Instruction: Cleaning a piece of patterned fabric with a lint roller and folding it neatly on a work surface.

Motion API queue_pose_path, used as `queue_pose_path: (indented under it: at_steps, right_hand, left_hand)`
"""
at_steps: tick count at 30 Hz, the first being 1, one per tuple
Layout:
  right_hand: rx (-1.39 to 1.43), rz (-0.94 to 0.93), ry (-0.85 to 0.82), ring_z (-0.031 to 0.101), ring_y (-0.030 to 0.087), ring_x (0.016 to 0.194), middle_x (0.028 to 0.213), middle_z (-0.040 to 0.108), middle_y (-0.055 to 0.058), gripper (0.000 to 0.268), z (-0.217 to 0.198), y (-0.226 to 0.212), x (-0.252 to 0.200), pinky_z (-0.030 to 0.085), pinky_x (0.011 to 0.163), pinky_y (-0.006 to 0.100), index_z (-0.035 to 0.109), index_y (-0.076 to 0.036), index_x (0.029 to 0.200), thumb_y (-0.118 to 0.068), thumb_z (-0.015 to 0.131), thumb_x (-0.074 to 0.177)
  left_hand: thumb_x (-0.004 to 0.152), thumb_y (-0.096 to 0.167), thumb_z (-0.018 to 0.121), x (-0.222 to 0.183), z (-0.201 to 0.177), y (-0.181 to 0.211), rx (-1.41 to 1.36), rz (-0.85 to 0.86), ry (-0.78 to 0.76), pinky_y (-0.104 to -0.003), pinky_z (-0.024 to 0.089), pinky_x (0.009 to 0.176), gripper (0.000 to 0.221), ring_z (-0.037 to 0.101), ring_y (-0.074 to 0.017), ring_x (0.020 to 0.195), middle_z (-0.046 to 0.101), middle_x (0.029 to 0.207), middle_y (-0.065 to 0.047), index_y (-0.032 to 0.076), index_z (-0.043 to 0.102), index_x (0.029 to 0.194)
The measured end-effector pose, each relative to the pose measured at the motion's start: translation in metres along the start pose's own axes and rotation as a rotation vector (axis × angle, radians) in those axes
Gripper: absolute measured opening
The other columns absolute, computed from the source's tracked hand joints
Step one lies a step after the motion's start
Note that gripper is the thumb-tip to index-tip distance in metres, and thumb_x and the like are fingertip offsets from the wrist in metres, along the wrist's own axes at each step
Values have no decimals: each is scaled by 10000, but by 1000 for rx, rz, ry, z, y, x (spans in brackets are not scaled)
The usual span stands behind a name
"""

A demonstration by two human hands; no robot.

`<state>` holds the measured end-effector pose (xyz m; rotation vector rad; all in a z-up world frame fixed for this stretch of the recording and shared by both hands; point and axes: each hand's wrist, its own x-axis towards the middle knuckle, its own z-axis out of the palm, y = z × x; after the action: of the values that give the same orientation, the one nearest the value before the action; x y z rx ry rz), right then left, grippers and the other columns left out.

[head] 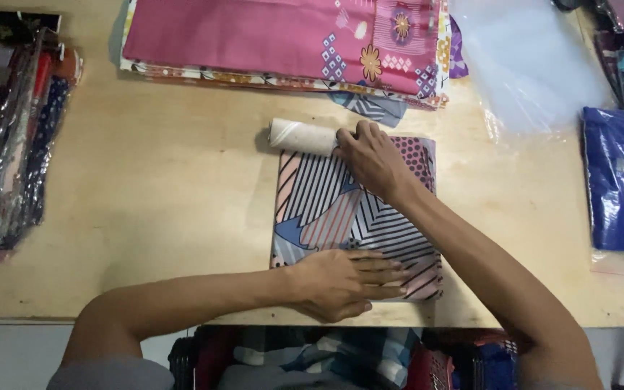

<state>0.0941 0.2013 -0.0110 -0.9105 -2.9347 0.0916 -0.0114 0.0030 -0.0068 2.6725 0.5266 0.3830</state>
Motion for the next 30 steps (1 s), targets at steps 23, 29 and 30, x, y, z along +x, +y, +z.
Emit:
queue_pose_path:
  at_steps: [23, 29, 30]
  right_hand:
    - [90, -108, -70, 523, 372, 907, 996, 484, 134, 310, -18, -74, -105, 472, 795, 444, 477, -118, 1186, -383, 364, 1071]
    - [-1, -37, -154, 508, 301, 888, 1016, 459, 110, 360, 2, -46, -86, 440, 750, 405, 468, -143, 1237, -433, 332, 1073]
    - [7, -17, -149, 517, 298, 888, 1026, 471, 123, 356, 4, -38, -77, 448, 757, 401, 479, -148, 1241, -421, 325, 1072]
  left_hand:
    - [1025, 497, 417, -4, -1, 11, 12, 85, 494, -477, 506, 1043, 455, 677, -313, 1223, 720, 1236, -82, 169, 722, 1105]
    - [1023, 417, 456, -3, -4, 7, -85, 111, 500, -515, 438, 1151, 428, 572, -370, 1370, 696, 1173, -151, 122, 700, 1215]
    - [1045, 404, 426, -4, 1, 4, -107, 99, 462, -530, 408, 1191, 441, 544, -379, 1403, 656, 1278, -166, 140, 616, 1343]
